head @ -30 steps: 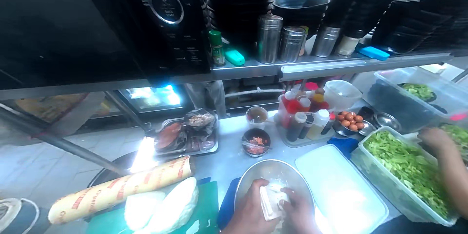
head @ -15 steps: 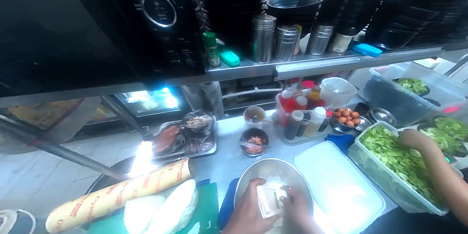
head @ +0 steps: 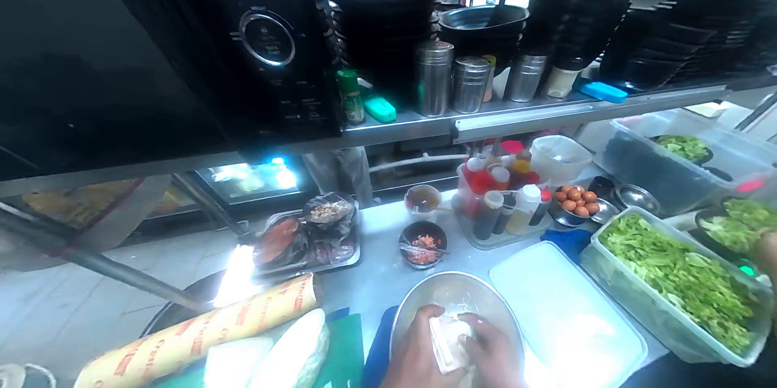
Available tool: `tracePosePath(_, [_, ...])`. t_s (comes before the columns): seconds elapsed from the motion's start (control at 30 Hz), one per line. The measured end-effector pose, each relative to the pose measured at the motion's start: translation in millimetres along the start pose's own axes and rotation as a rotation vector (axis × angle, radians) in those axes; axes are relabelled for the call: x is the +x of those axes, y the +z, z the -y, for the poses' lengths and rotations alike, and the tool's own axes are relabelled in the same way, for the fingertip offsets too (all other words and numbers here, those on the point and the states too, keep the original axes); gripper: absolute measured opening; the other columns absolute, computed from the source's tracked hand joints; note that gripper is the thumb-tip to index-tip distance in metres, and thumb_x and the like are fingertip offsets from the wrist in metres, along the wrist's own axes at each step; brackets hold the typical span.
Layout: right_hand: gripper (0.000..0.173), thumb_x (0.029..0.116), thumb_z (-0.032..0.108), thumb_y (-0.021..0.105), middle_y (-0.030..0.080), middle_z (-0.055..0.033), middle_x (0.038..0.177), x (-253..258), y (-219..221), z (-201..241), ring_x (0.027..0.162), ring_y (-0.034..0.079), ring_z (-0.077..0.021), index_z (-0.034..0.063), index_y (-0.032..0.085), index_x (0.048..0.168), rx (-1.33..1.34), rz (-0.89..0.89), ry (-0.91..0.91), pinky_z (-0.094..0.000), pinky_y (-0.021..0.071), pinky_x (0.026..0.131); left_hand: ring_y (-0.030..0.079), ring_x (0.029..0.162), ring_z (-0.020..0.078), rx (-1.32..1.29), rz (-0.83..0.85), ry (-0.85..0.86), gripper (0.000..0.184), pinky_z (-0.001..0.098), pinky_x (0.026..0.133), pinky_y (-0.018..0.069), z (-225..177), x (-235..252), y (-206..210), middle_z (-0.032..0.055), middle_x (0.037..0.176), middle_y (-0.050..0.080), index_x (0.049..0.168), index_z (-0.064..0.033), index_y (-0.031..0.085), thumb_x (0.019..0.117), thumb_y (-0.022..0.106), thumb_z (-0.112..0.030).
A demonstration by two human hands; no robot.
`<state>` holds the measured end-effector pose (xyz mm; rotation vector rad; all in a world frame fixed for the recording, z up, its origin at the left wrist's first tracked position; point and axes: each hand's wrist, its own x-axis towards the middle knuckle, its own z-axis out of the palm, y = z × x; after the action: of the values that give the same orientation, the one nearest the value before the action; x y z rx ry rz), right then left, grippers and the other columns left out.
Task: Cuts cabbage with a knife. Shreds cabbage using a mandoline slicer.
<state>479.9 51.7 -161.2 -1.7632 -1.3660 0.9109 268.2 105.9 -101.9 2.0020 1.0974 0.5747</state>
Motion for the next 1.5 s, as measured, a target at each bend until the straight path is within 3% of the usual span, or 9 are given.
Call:
tracePosePath(0.27, [0.035, 0.0963, 0.026, 0.07, 0.068, 0.001, 0.133, -5, -3, 3, 0.118, 0.065, -0.0097, 0.0222, 0.071, 0.131, 0.028, 0.027, -0.019, -0.0359, 0.057, 0.101, 0.067, 0.111, 0.0128, 0.0, -0.005, -0.004, 0.106, 0.0403, 0.095, 0.0601, 0, -3, 1, 0.0057, 0.129, 0.065, 0.147, -0.0132, 0.041, 0.0632, 0.093, -0.051])
tracePosePath(0.4, [0.038, 0.094, 0.029, 0.069, 0.069, -0.0084, 0.129, 11, 5, -55, 0.121, 0.065, -0.0213, 0.0186, 0.071, 0.131, -0.138, 0.042, 0.095, -0.0464, 0.0519, 0.106, 0.068, 0.112, 0.0142, 0.014, 0.013, 0.0, 0.106, 0.0416, 0.096, 0.0597, 0, -3, -2, 0.0065, 0.132, 0.064, 0.148, -0.0132, 0.041, 0.0641, 0.093, -0.052])
tracePosePath(0.57, [0.034, 0.0961, 0.025, 0.07, 0.067, 0.0004, 0.132, -3, -1, 0, 0.116, 0.066, -0.0106, 0.0233, 0.071, 0.13, 0.02, 0.028, -0.017, -0.0363, 0.0578, 0.099, 0.068, 0.11, 0.0125, 0.006, -0.011, -0.011, 0.105, 0.0403, 0.094, 0.0603, 1, -3, -1, 0.0046, 0.128, 0.065, 0.147, -0.015, 0.041, 0.0632, 0.093, -0.051])
tracePosePath(0.7, [0.038, 0.0939, 0.03, 0.069, 0.07, -0.009, 0.126, 13, 2, -50, 0.117, 0.066, -0.0225, 0.0189, 0.071, 0.131, -0.161, 0.064, 0.099, -0.0478, 0.0525, 0.104, 0.068, 0.111, 0.0145, 0.02, -0.012, 0.0, 0.105, 0.0417, 0.095, 0.0596, -1, -5, -1, 0.0066, 0.131, 0.065, 0.148, -0.0135, 0.042, 0.0638, 0.093, -0.052])
tracePosePath(0.83, [0.035, 0.0958, 0.026, 0.07, 0.067, 0.0011, 0.133, -4, -1, 1, 0.117, 0.065, -0.01, 0.0233, 0.071, 0.13, 0.011, 0.035, -0.02, -0.0362, 0.0571, 0.1, 0.068, 0.112, 0.0156, 0.016, -0.021, -0.006, 0.105, 0.0432, 0.095, 0.06, 1, -7, 1, 0.0061, 0.13, 0.065, 0.147, -0.0135, 0.042, 0.0637, 0.092, -0.052])
tracePosePath(0.97, [0.039, 0.0952, 0.029, 0.068, 0.069, -0.009, 0.129, 12, 9, -58, 0.118, 0.066, -0.0215, 0.0173, 0.07, 0.132, -0.158, 0.057, 0.089, -0.046, 0.0526, 0.105, 0.068, 0.111, 0.015, 0.023, -0.003, -0.006, 0.106, 0.0426, 0.095, 0.0599, 2, -8, -1, 0.0062, 0.131, 0.065, 0.148, -0.014, 0.042, 0.064, 0.092, -0.054])
tracePosePath(1.13, [0.035, 0.096, 0.025, 0.07, 0.067, 0.0, 0.133, -6, 1, 2, 0.12, 0.064, -0.0106, 0.0223, 0.071, 0.131, -0.014, 0.028, -0.015, -0.037, 0.0555, 0.103, 0.068, 0.11, 0.0138, 0.031, -0.018, -0.019, 0.105, 0.0416, 0.094, 0.0601, 1, -9, 1, 0.0047, 0.13, 0.065, 0.147, -0.0156, 0.041, 0.0632, 0.092, -0.054])
tracePosePath(1.27, [0.04, 0.0956, 0.032, 0.068, 0.069, -0.0073, 0.128, 8, 10, -52, 0.116, 0.066, -0.0193, 0.0193, 0.07, 0.133, -0.126, 0.05, 0.118, -0.0452, 0.0536, 0.103, 0.068, 0.11, 0.0139, 0.041, 0.001, -0.028, 0.106, 0.042, 0.094, 0.0597, 1, -10, 0, 0.0046, 0.13, 0.065, 0.148, -0.0157, 0.042, 0.0633, 0.091, -0.055])
tracePosePath(1.5, [0.035, 0.0963, 0.026, 0.068, 0.069, -0.0006, 0.131, 0, 7, -29, 0.117, 0.066, -0.0111, 0.0213, 0.071, 0.131, -0.044, 0.025, 0.042, -0.0372, 0.0557, 0.102, 0.067, 0.111, 0.0118, 0.037, -0.022, -0.018, 0.107, 0.0393, 0.095, 0.0594, 3, -7, 4, 0.003, 0.13, 0.064, 0.147, -0.0165, 0.041, 0.0622, 0.091, -0.057])
